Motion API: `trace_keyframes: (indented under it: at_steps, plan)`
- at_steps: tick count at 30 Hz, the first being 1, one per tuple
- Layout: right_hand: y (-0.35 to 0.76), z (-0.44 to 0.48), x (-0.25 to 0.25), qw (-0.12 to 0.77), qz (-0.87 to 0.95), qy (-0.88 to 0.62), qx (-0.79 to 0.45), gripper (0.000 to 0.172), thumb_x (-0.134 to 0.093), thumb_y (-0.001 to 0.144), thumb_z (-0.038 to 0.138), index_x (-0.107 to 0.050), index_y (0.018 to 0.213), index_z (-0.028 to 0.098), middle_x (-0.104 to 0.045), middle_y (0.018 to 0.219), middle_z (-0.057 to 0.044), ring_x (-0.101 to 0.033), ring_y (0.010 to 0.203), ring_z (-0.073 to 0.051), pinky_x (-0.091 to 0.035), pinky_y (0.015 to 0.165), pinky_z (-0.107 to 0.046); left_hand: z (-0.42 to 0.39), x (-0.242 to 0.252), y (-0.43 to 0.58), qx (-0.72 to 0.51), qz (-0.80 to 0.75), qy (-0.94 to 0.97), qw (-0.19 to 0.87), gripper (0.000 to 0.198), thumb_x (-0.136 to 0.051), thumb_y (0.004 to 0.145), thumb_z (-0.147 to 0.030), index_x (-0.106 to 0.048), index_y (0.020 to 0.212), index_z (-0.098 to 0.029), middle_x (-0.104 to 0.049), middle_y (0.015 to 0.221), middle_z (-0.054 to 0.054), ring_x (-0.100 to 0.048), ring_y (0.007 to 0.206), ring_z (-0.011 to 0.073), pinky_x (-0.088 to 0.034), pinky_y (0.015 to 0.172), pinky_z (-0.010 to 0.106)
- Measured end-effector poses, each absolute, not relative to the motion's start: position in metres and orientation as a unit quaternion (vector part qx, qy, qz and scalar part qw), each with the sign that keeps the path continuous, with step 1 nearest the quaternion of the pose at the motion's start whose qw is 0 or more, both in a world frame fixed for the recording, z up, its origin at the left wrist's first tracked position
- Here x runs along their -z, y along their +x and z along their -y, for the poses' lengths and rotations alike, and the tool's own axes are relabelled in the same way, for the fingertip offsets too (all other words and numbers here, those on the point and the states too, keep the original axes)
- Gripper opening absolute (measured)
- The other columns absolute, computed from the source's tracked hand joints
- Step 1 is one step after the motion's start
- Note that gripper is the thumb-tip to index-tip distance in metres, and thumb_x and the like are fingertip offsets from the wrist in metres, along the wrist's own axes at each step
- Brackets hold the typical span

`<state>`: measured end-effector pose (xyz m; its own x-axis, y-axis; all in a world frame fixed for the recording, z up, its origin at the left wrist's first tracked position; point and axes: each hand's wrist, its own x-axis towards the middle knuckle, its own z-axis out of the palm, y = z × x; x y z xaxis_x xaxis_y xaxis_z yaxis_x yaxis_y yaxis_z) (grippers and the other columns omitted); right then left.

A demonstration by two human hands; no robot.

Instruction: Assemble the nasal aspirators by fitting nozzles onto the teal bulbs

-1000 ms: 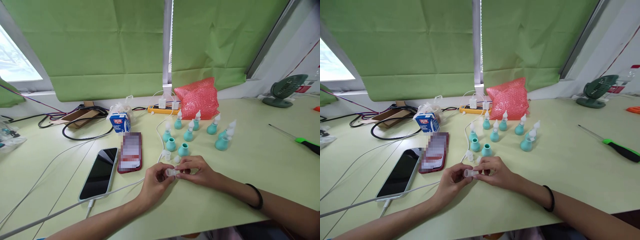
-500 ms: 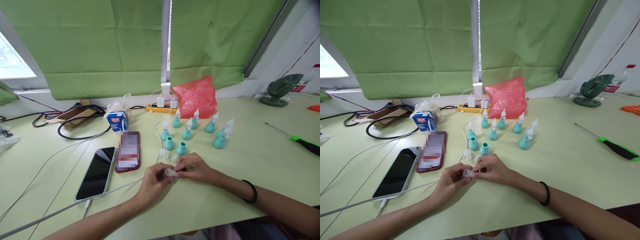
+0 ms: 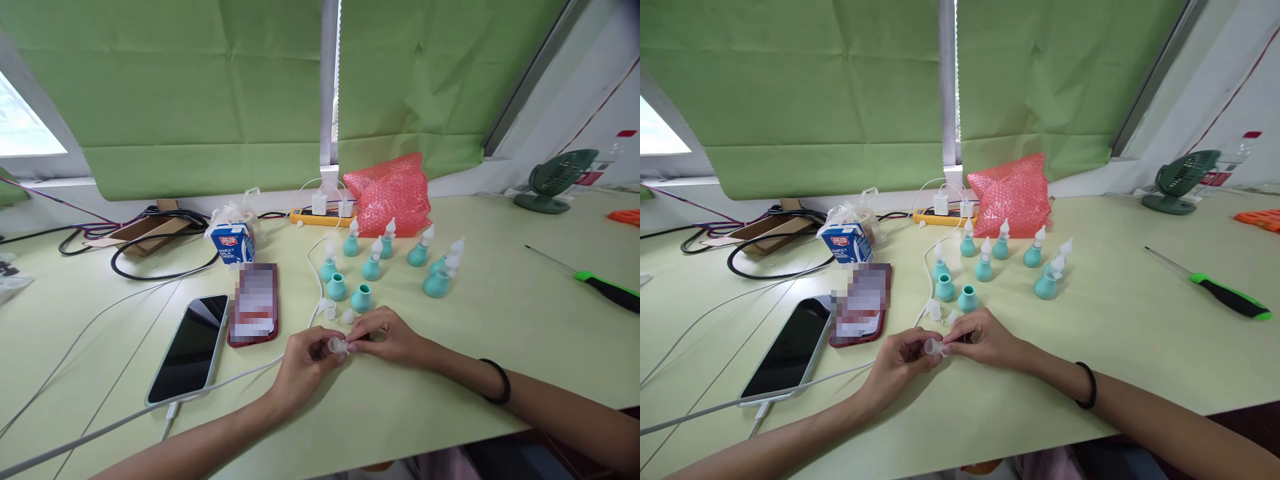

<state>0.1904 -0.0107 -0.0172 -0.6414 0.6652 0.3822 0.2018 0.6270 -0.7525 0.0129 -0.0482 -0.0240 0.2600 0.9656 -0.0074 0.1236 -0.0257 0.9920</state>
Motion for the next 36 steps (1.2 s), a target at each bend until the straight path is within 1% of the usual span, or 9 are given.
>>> trace_keyframes:
  at_steps: [4, 7, 10, 13, 17, 21, 27, 36]
  plan:
    - [0.1897, 0.0127, 0.0166, 0.351, 0.842, -0.262, -0.316, 0.012, -0.058, 0.072, 0.022, -0.066, 0.075, 0.014, -0.064, 0.065, -0.004, -0.056, 0.058, -0.011, -0.045, 0.054, -0.022, 0.0494, 0.0229, 0.013, -0.399, -0.457, 0.59, 0.532, 0.016, -0.062, 0.064, -0.022, -0.064, 0.078, -0.013, -0.056, 0.066, 0.001, -0.047, 0.059, 0.0103, -0.038, 0.054, 0.02]
    - [0.1885, 0.0135, 0.0147, 0.365, 0.84, -0.26, -0.304, 0.011, -0.058, 0.072, 0.021, -0.066, 0.074, 0.014, -0.063, 0.061, -0.003, -0.054, 0.053, -0.01, -0.043, 0.05, -0.021, 0.0496, 0.0231, 0.0127, -0.4, -0.457, 0.587, 0.535, 0.018, -0.062, 0.065, -0.023, -0.063, 0.08, -0.013, -0.056, 0.066, 0.002, -0.048, 0.059, 0.0105, -0.038, 0.054, 0.02]
    - [0.1873, 0.0151, 0.0125, 0.406, 0.832, -0.258, -0.276, 0.009, -0.06, 0.069, 0.021, -0.066, 0.073, 0.015, -0.062, 0.058, -0.003, -0.05, 0.047, -0.008, -0.041, 0.045, -0.02, 0.0492, 0.0235, 0.0125, -0.401, -0.467, 0.582, 0.532, 0.022, -0.062, 0.064, -0.023, -0.063, 0.083, -0.012, -0.058, 0.067, 0.003, -0.05, 0.061, 0.0116, -0.039, 0.055, 0.021]
    - [0.1865, 0.0173, 0.0118, 0.419, 0.836, -0.244, -0.256, 0.008, -0.061, 0.068, 0.02, -0.067, 0.072, 0.016, -0.062, 0.059, -0.003, -0.051, 0.047, -0.009, -0.04, 0.043, -0.019, 0.0495, 0.0234, 0.0129, -0.402, -0.484, 0.575, 0.523, 0.023, -0.063, 0.063, -0.024, -0.062, 0.082, -0.011, -0.058, 0.065, 0.003, -0.051, 0.059, 0.0122, -0.039, 0.054, 0.022]
    - [0.1859, 0.0191, 0.0126, 0.407, 0.853, -0.224, -0.239, 0.01, -0.058, 0.071, 0.018, -0.067, 0.073, 0.015, -0.061, 0.057, -0.004, -0.052, 0.049, -0.01, -0.04, 0.044, -0.019, 0.051, 0.0224, 0.0137, -0.403, -0.494, 0.569, 0.519, 0.023, -0.064, 0.061, -0.024, -0.063, 0.08, -0.011, -0.058, 0.062, 0.002, -0.05, 0.056, 0.0115, -0.038, 0.052, 0.021]
    - [0.1868, 0.0184, 0.0126, 0.391, 0.857, -0.234, -0.241, 0.01, -0.058, 0.072, 0.019, -0.067, 0.072, 0.015, -0.062, 0.056, -0.004, -0.053, 0.049, -0.01, -0.041, 0.045, -0.019, 0.0518, 0.0225, 0.0141, -0.402, -0.498, 0.574, 0.512, 0.022, -0.064, 0.061, -0.024, -0.063, 0.079, -0.012, -0.057, 0.06, 0.001, -0.048, 0.054, 0.0105, -0.037, 0.05, 0.02]
    - [0.1914, 0.0151, 0.0112, 0.327, 0.869, -0.243, -0.279, 0.01, -0.057, 0.073, 0.02, -0.066, 0.075, 0.015, -0.064, 0.063, -0.004, -0.055, 0.054, -0.01, -0.044, 0.051, -0.02, 0.0508, 0.0241, 0.013, -0.395, -0.492, 0.59, 0.503, 0.02, -0.064, 0.061, -0.024, -0.064, 0.078, -0.013, -0.058, 0.061, 0.001, -0.05, 0.055, 0.0107, -0.037, 0.051, 0.02]
    - [0.1904, 0.0187, 0.0094, 0.318, 0.899, -0.216, -0.21, 0.01, -0.051, 0.077, 0.018, -0.059, 0.075, 0.014, -0.061, 0.061, -0.003, -0.053, 0.055, -0.01, -0.04, 0.052, -0.02, 0.0511, 0.0243, 0.0134, -0.391, -0.494, 0.588, 0.507, 0.02, -0.064, 0.062, -0.024, -0.063, 0.078, -0.013, -0.057, 0.061, 0.001, -0.048, 0.055, 0.0102, -0.037, 0.051, 0.02]
